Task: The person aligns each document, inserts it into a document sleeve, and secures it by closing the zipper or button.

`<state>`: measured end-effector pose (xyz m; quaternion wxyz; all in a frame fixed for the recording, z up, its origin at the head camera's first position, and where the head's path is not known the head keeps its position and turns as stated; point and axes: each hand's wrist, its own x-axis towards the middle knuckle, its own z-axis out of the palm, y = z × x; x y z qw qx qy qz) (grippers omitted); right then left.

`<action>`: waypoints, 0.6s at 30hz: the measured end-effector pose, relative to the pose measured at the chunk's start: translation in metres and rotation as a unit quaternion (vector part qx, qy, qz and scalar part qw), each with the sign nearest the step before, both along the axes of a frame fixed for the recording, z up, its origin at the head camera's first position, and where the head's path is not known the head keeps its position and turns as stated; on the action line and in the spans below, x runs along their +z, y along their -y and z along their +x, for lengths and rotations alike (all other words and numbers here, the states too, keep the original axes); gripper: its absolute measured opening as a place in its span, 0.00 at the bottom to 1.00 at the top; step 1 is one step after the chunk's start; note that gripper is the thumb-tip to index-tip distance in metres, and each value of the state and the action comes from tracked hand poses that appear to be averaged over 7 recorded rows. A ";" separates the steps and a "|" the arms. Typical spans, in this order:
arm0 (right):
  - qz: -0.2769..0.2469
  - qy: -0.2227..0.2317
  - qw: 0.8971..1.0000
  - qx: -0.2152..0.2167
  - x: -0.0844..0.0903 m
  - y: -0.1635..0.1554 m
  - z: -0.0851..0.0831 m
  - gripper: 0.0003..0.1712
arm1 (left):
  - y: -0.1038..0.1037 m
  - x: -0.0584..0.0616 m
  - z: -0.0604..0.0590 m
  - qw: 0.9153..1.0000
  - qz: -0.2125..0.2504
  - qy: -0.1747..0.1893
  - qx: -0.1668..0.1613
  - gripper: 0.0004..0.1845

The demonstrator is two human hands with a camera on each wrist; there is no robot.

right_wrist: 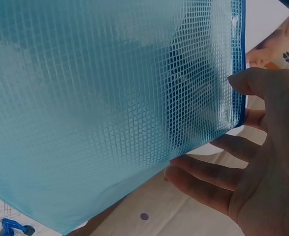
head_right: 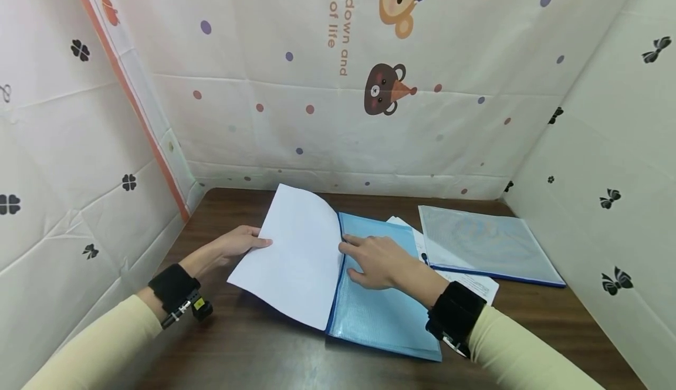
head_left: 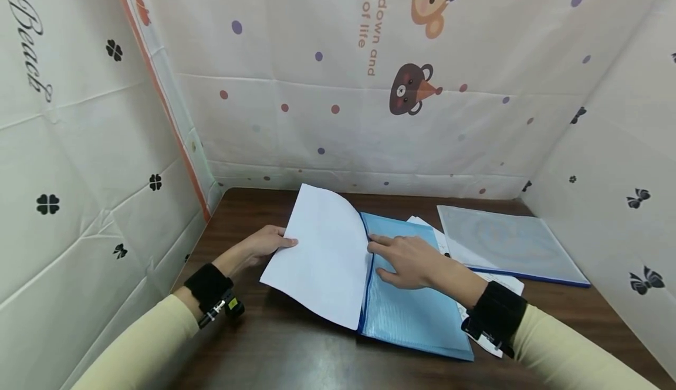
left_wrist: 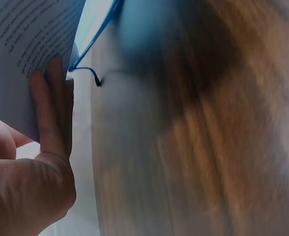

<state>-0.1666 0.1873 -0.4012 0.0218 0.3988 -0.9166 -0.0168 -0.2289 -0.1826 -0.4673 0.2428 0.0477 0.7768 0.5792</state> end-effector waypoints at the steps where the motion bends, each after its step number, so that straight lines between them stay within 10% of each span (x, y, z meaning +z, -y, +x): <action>1: 0.002 0.002 1.000 -0.002 0.000 0.000 0.000 0.24 | -0.001 -0.001 0.001 1.000 -0.001 -0.001 0.001 0.20; 18: 0.030 0.050 0.997 -0.045 0.001 0.003 0.004 0.50 | -0.007 -0.008 0.004 0.998 0.036 0.038 0.036 0.21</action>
